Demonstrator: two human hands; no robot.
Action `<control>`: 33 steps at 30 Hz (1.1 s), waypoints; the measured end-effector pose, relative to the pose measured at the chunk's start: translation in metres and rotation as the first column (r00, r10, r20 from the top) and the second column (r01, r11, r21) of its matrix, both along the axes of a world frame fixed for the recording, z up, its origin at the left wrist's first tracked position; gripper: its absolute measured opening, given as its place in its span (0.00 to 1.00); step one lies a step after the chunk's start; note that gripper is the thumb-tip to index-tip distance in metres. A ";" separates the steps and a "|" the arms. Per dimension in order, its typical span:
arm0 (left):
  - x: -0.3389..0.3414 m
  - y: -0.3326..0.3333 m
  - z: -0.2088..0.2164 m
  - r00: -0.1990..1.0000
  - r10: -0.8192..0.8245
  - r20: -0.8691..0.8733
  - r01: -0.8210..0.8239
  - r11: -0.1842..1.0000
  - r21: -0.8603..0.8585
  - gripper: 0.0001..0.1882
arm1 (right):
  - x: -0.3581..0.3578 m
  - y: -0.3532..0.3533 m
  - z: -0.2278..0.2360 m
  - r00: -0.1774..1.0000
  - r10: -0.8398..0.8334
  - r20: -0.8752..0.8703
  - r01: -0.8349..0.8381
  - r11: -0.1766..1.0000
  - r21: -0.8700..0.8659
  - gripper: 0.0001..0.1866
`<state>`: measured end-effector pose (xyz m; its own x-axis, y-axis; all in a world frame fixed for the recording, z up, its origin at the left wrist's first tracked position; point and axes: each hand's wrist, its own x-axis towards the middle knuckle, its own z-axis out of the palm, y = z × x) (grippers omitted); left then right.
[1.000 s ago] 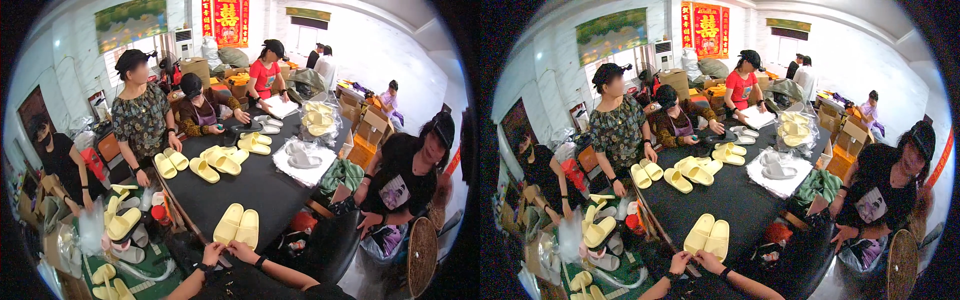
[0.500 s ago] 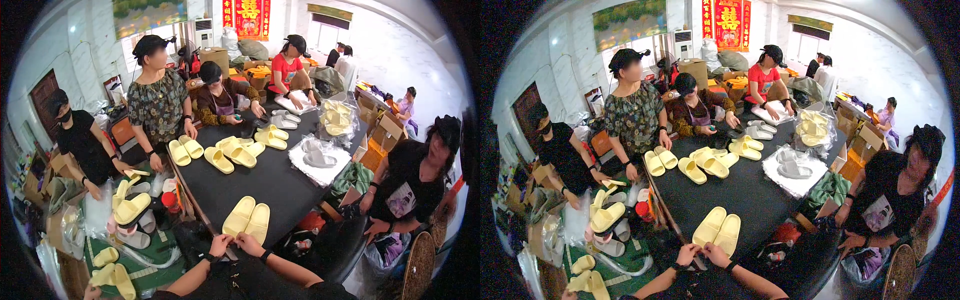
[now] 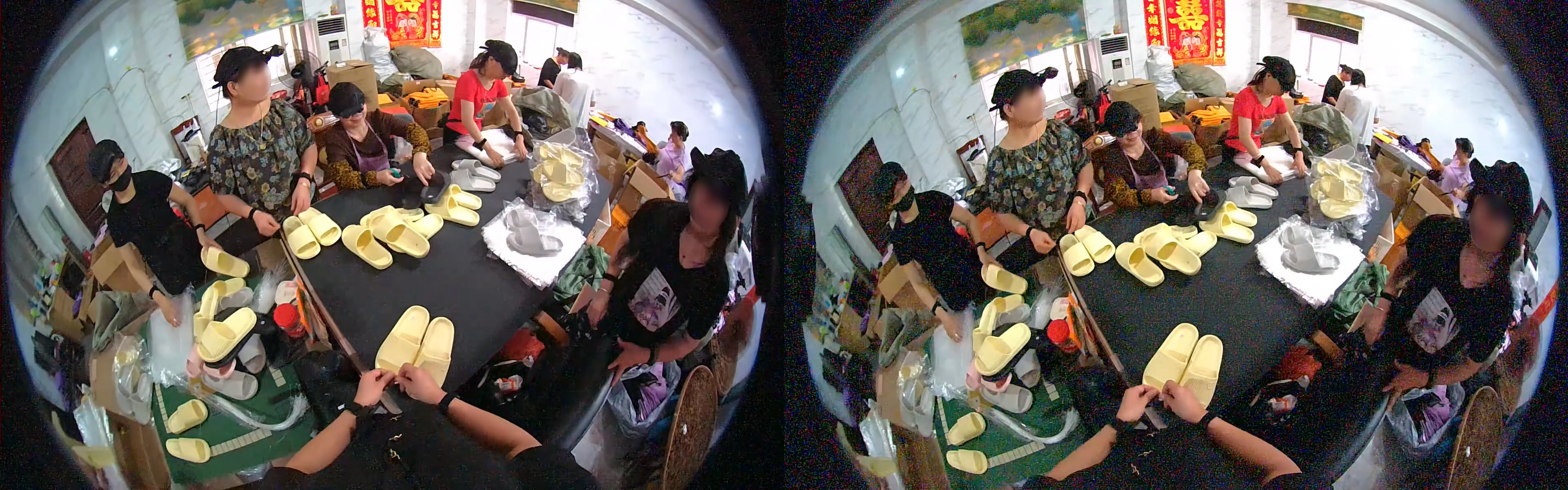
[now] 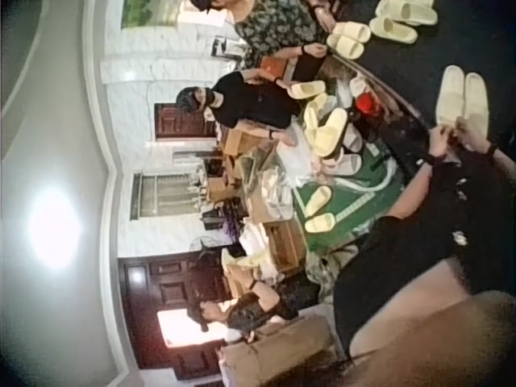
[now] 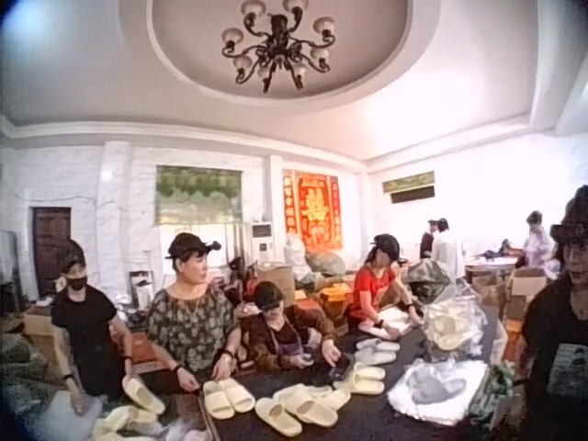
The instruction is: Checking and sorting yellow and black sandals in a production workshop.
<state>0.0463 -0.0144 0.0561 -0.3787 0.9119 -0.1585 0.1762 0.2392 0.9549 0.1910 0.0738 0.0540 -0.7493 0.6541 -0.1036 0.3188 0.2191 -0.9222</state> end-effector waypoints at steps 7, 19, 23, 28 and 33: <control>-0.004 0.003 -0.005 0.998 -0.062 -0.026 0.060 0.996 -0.064 0.10 | 0.000 0.002 0.002 1.000 0.026 0.004 -0.026 0.999 -0.044 0.06; -0.005 0.006 -0.012 0.999 -0.030 -0.020 0.030 0.999 -0.025 0.10 | -0.002 0.006 0.004 0.998 0.054 -0.028 -0.055 0.998 -0.028 0.06; -0.003 0.006 -0.013 0.995 0.050 0.085 -0.047 0.998 -0.031 0.11 | 0.000 0.007 0.005 0.997 0.061 -0.046 -0.064 0.996 -0.056 0.06; -0.001 0.006 -0.013 0.995 0.012 0.097 -0.007 0.998 -0.056 0.10 | -0.001 0.007 0.000 0.999 0.046 -0.015 -0.046 0.998 -0.036 0.06; -0.001 0.004 -0.014 0.994 0.001 0.106 0.006 0.998 -0.063 0.10 | -0.002 0.008 -0.007 0.997 0.040 -0.059 -0.045 0.995 -0.083 0.07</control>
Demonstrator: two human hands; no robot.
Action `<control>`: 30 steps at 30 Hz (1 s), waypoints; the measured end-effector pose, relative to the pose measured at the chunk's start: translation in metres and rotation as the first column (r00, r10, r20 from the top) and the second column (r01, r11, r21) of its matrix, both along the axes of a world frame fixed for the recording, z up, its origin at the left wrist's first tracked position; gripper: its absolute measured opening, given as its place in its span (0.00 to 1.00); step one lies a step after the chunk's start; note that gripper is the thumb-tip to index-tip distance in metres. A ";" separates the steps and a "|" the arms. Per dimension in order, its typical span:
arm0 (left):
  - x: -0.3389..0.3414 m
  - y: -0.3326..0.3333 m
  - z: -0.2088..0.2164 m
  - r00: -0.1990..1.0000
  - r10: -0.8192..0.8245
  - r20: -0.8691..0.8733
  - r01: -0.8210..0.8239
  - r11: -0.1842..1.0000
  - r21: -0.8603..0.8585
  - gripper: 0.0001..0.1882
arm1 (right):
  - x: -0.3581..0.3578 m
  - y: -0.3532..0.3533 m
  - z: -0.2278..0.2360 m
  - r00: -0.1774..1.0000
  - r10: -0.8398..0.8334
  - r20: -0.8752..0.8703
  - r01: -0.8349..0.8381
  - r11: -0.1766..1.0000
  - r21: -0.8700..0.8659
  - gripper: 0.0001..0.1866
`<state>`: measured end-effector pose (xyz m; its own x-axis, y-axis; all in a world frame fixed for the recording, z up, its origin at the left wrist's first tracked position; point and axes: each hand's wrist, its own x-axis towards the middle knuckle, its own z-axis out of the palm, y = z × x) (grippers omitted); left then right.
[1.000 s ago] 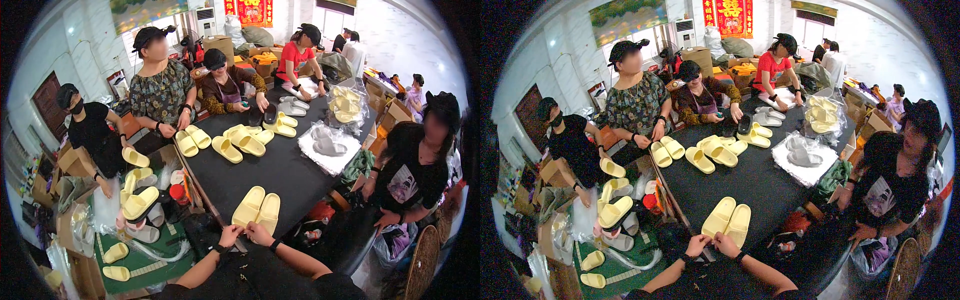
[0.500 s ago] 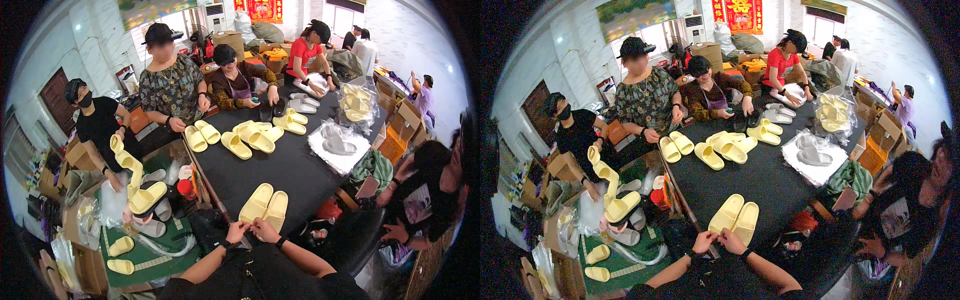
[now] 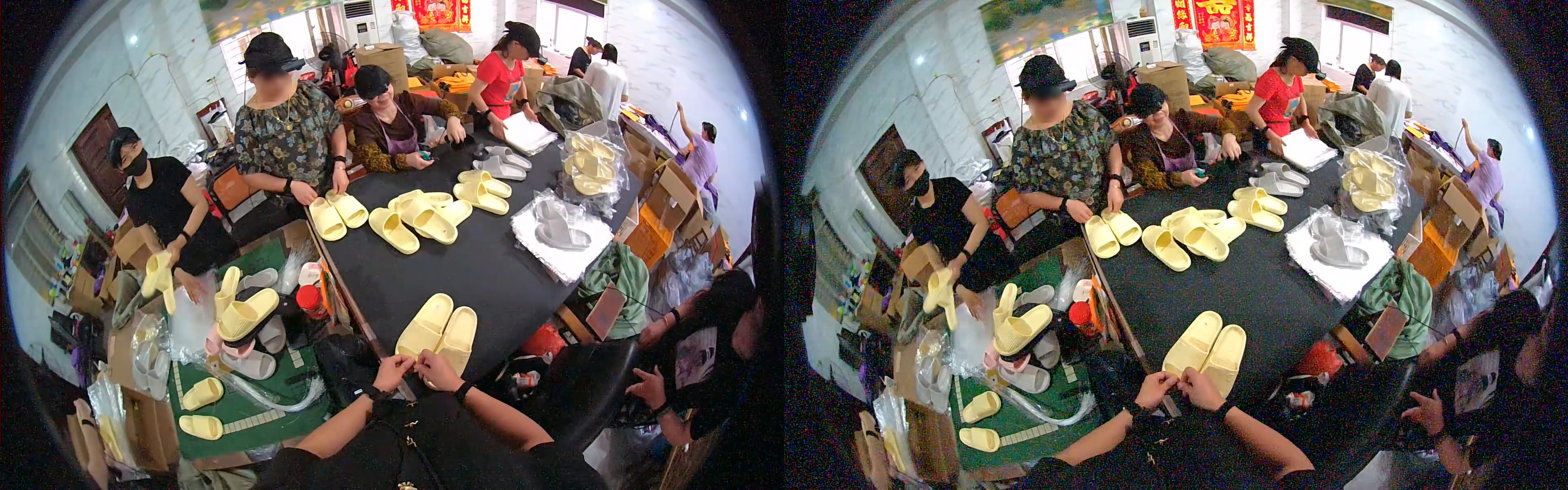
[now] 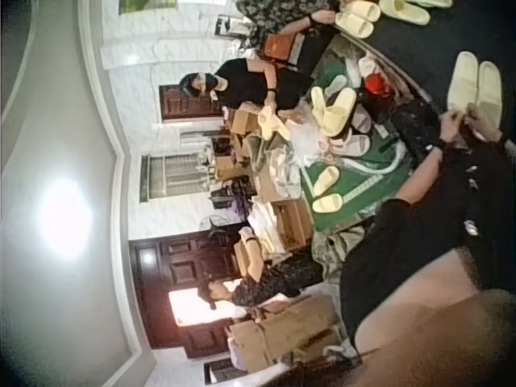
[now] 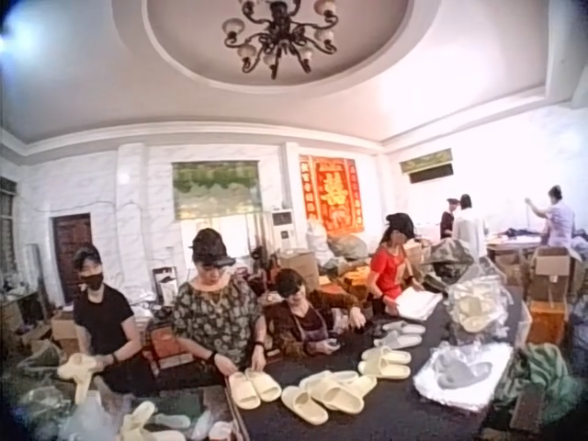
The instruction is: Checking and sorting yellow and black sandals in a production workshop.
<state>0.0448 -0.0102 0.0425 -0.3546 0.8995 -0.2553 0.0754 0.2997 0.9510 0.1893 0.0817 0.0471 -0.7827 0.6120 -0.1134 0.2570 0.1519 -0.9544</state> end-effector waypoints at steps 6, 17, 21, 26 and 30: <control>-0.001 0.002 0.001 0.999 0.010 0.049 -0.010 1.000 -0.011 0.12 | 0.000 0.001 0.004 1.000 -0.001 -0.025 0.001 1.000 -0.016 0.07; 0.003 0.002 0.004 0.991 0.003 0.136 -0.001 1.000 -0.012 0.11 | 0.002 0.003 0.008 0.999 -0.021 0.039 0.019 0.999 0.043 0.05; 0.000 0.001 -0.008 0.993 0.059 0.100 -0.057 0.998 -0.025 0.11 | 0.003 0.001 0.009 1.000 0.008 -0.001 -0.008 0.999 0.052 0.08; 0.002 0.001 0.005 0.996 0.037 0.077 -0.033 0.998 -0.052 0.11 | 0.004 0.000 0.022 1.000 -0.003 0.014 0.003 0.999 -0.033 0.07; 0.006 0.001 0.014 0.997 0.003 0.071 0.000 0.999 -0.041 0.11 | 0.004 0.000 0.016 1.000 0.003 0.021 -0.004 0.998 0.059 0.07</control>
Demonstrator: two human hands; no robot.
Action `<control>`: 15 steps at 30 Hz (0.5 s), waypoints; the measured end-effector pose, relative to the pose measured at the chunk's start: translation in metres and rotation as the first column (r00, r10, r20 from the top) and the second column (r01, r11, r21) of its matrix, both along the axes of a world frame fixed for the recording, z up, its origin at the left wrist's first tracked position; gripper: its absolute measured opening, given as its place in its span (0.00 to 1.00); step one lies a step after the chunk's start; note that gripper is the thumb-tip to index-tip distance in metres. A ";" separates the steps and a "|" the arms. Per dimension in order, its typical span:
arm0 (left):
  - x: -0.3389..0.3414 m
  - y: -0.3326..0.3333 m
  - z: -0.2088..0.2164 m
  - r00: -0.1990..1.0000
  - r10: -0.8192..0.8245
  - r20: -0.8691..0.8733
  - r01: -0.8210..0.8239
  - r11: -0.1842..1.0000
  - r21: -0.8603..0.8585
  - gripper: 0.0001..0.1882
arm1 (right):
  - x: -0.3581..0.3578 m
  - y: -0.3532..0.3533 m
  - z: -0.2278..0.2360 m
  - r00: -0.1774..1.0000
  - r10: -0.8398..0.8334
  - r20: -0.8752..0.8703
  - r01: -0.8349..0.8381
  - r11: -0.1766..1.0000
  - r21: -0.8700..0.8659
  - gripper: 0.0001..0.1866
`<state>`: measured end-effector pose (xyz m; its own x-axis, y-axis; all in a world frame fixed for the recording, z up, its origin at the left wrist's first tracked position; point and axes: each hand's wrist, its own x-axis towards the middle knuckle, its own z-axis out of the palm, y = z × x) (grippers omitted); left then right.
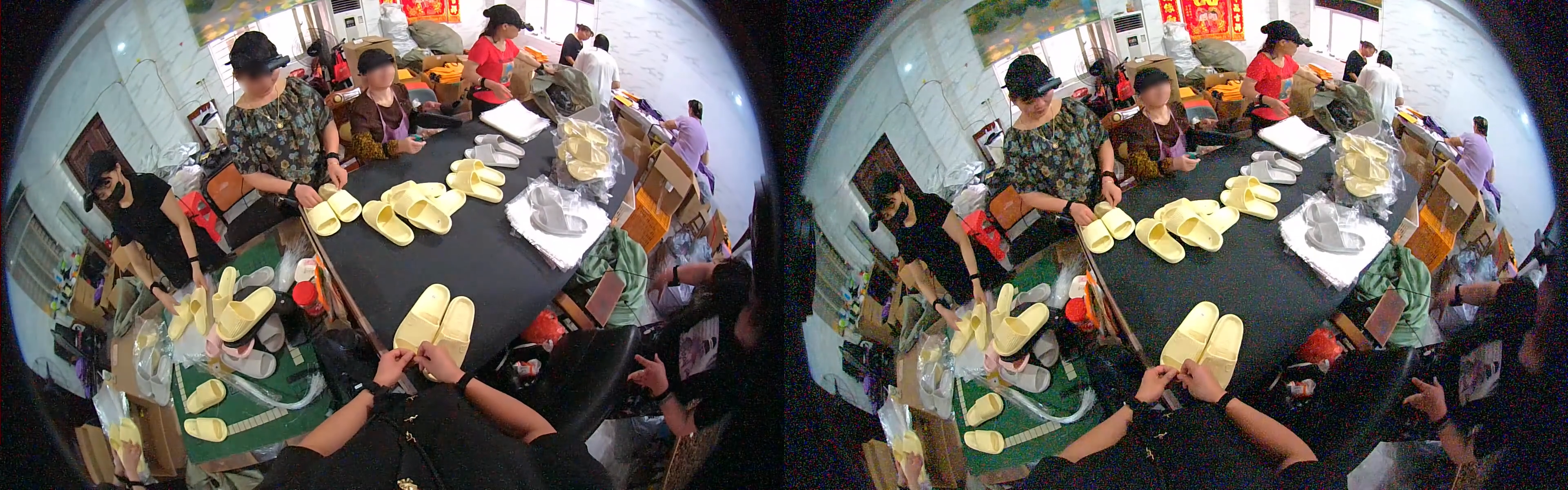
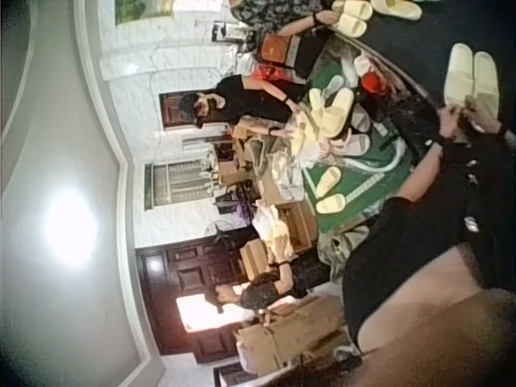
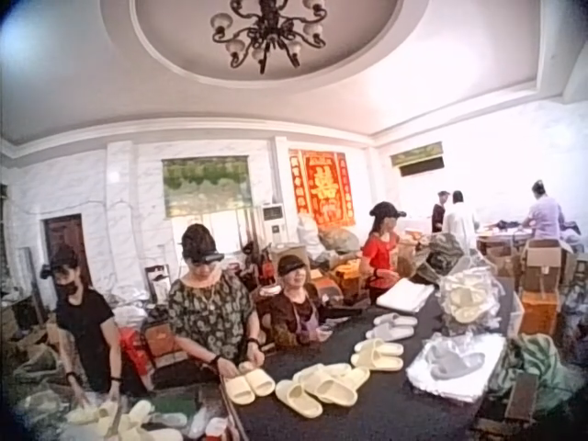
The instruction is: Checking and sorting yellow and black sandals in a production workshop.
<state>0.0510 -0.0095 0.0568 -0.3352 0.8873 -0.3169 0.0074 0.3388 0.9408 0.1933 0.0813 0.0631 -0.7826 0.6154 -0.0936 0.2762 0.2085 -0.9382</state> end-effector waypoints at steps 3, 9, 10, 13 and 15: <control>-0.001 -0.001 -0.003 1.000 -0.001 -0.019 0.000 1.000 -0.020 0.11 | -0.001 -0.001 -0.003 1.000 -0.010 0.025 0.010 1.000 0.000 0.07; -0.002 -0.003 -0.017 1.000 -0.005 -0.022 0.005 1.000 0.011 0.12 | -0.002 -0.003 -0.003 1.000 -0.007 0.011 0.007 1.000 0.010 0.07; -0.002 -0.004 -0.017 1.000 -0.001 -0.022 0.001 1.000 0.012 0.12 | -0.002 -0.004 -0.001 1.000 -0.005 0.003 0.005 1.000 0.000 0.07; -0.001 -0.006 -0.014 1.000 0.012 -0.001 -0.012 1.000 -0.006 0.12 | -0.001 -0.006 0.004 1.000 -0.025 -0.001 0.025 1.000 -0.008 0.06; 0.003 -0.005 -0.007 0.999 0.007 0.043 -0.008 1.000 0.028 0.11 | 0.001 -0.005 0.000 0.999 -0.035 -0.007 0.036 0.999 0.009 0.06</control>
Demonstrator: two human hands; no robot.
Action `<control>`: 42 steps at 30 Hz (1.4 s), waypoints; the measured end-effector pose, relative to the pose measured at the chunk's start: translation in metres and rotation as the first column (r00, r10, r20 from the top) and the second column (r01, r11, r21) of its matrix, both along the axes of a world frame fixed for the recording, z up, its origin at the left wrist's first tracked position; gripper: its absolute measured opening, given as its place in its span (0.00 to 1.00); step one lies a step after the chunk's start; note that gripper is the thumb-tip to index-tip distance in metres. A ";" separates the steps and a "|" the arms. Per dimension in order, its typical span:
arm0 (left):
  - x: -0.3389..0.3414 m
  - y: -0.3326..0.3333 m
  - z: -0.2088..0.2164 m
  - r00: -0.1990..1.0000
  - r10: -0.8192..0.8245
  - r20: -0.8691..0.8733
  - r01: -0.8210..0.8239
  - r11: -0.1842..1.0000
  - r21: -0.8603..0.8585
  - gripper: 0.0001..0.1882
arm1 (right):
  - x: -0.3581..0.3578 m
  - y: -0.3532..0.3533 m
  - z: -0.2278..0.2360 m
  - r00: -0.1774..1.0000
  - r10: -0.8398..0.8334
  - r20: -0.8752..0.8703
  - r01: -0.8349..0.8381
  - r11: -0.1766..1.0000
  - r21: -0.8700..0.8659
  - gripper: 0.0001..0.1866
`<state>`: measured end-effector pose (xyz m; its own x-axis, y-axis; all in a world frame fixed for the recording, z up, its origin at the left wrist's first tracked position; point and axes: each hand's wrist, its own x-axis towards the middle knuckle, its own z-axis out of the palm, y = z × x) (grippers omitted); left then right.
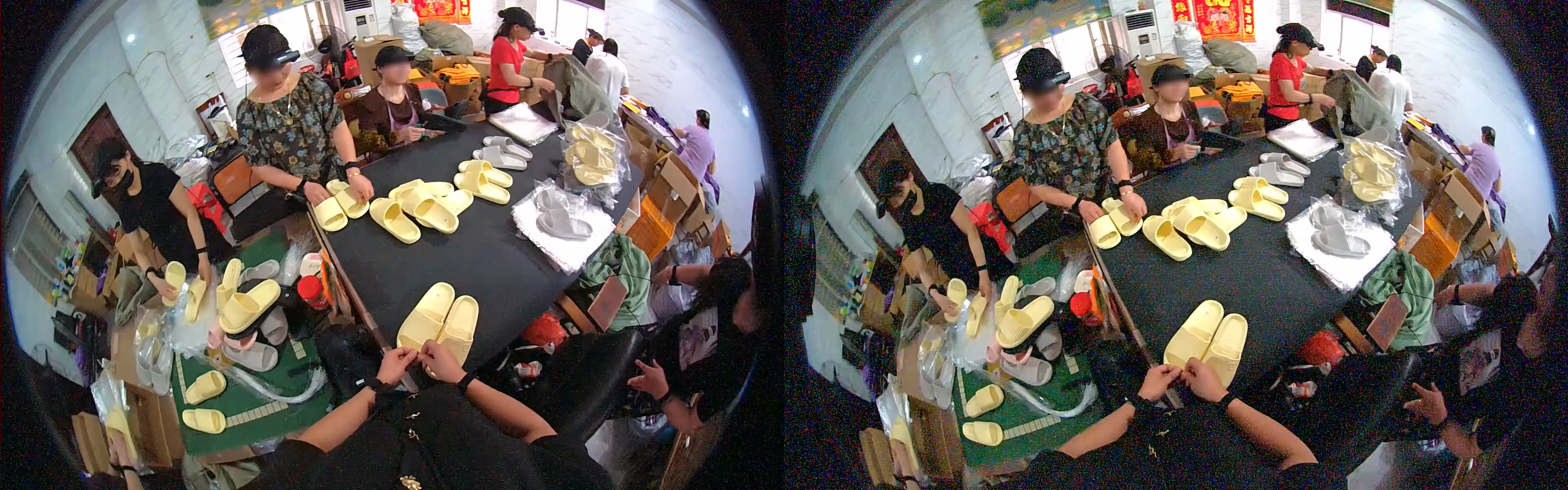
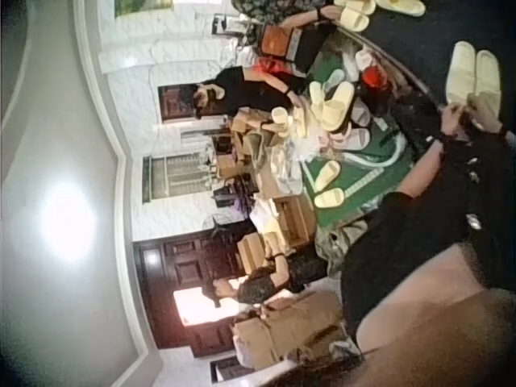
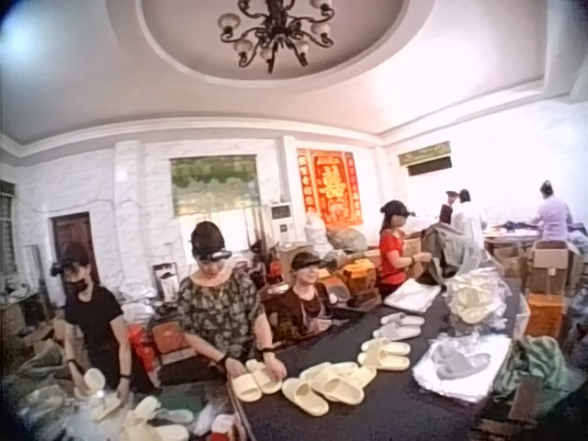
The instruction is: Checking and sorting yellow and black sandals in a production workshop.
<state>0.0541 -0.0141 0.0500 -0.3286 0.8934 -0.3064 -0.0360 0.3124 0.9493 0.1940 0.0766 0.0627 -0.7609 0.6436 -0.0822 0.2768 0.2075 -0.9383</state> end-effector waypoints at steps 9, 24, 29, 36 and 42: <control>0.001 -0.002 0.008 1.000 0.002 0.000 -0.002 1.000 0.000 0.10 | 0.001 -0.001 -0.009 0.998 -0.054 -0.010 0.055 0.996 0.077 0.06; -0.006 -0.005 -0.004 0.990 0.001 -0.144 -0.002 1.000 -0.010 0.12 | -0.003 -0.004 0.012 0.998 0.058 -0.009 -0.058 0.998 0.035 0.05; -0.002 -0.003 0.017 0.997 0.003 -0.079 -0.012 0.993 -0.116 0.13 | -0.001 -0.002 0.009 0.999 0.051 -0.016 -0.051 0.999 0.020 0.05; -0.003 -0.001 0.006 0.987 -0.089 -0.136 0.084 0.996 -0.042 0.13 | 0.003 0.001 -0.012 1.000 -0.022 -0.009 0.023 0.995 0.097 0.06; -0.002 0.000 0.008 0.980 -0.083 -0.180 0.064 0.992 -0.109 0.13 | 0.006 0.002 -0.020 0.999 0.002 0.053 -0.014 0.970 0.242 0.06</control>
